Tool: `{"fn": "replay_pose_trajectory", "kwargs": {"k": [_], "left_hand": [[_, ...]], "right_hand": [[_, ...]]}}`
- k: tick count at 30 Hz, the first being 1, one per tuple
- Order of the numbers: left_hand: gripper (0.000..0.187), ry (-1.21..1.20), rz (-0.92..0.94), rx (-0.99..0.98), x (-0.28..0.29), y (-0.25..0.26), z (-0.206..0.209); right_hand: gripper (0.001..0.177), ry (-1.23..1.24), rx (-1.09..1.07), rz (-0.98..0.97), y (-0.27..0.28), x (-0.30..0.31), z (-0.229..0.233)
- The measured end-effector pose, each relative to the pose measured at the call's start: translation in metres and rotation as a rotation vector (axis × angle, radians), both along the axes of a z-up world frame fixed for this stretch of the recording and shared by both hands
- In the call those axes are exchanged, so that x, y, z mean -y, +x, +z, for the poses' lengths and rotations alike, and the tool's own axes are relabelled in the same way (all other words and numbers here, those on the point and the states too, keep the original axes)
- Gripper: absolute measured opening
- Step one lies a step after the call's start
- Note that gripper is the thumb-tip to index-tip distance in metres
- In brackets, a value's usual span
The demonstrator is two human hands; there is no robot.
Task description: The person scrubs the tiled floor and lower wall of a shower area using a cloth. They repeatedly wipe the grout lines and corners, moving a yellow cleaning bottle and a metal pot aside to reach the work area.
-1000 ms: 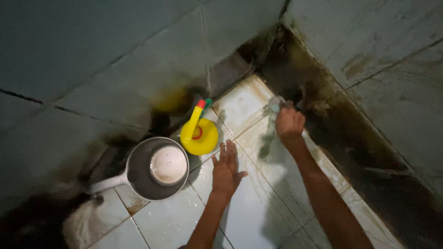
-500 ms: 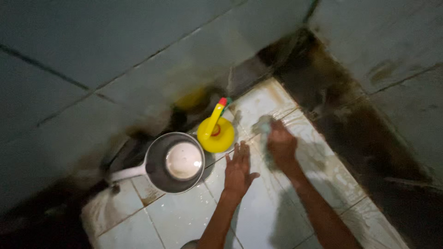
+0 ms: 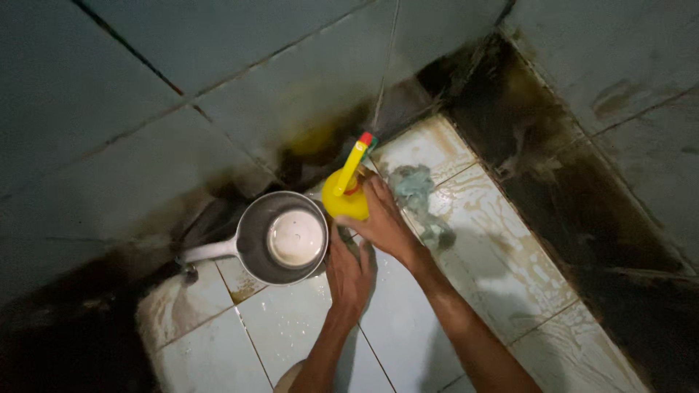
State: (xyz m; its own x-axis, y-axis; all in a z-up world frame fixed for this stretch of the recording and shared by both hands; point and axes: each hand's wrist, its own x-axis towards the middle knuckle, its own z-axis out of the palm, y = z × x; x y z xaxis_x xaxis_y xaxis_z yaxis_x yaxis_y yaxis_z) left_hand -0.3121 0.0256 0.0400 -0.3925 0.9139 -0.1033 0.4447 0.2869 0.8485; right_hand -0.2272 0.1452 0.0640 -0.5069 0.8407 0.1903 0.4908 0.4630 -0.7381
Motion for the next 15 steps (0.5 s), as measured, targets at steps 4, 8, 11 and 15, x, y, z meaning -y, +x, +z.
{"fn": "replay_pose_trajectory", "kwargs": {"k": [4, 8, 11, 15], "left_hand": [[0.075, 0.217, -0.008, -0.052, 0.000, -0.009, 0.001], [0.083, 0.292, -0.079, -0.091, -0.017, -0.015, -0.002], [0.088, 0.231, -0.121, -0.055, -0.022, -0.010, 0.004], [0.083, 0.227, -0.289, -0.001, -0.018, 0.011, 0.015]], "right_hand": [[0.053, -0.063, -0.067, -0.117, -0.021, 0.008, 0.001], [0.048, 0.033, -0.001, -0.192, -0.014, 0.020, -0.002], [0.041, 0.047, 0.053, -0.242, 0.008, 0.033, -0.002], [0.041, 0.086, 0.022, -0.385, 0.050, 0.056, 0.000]]}}
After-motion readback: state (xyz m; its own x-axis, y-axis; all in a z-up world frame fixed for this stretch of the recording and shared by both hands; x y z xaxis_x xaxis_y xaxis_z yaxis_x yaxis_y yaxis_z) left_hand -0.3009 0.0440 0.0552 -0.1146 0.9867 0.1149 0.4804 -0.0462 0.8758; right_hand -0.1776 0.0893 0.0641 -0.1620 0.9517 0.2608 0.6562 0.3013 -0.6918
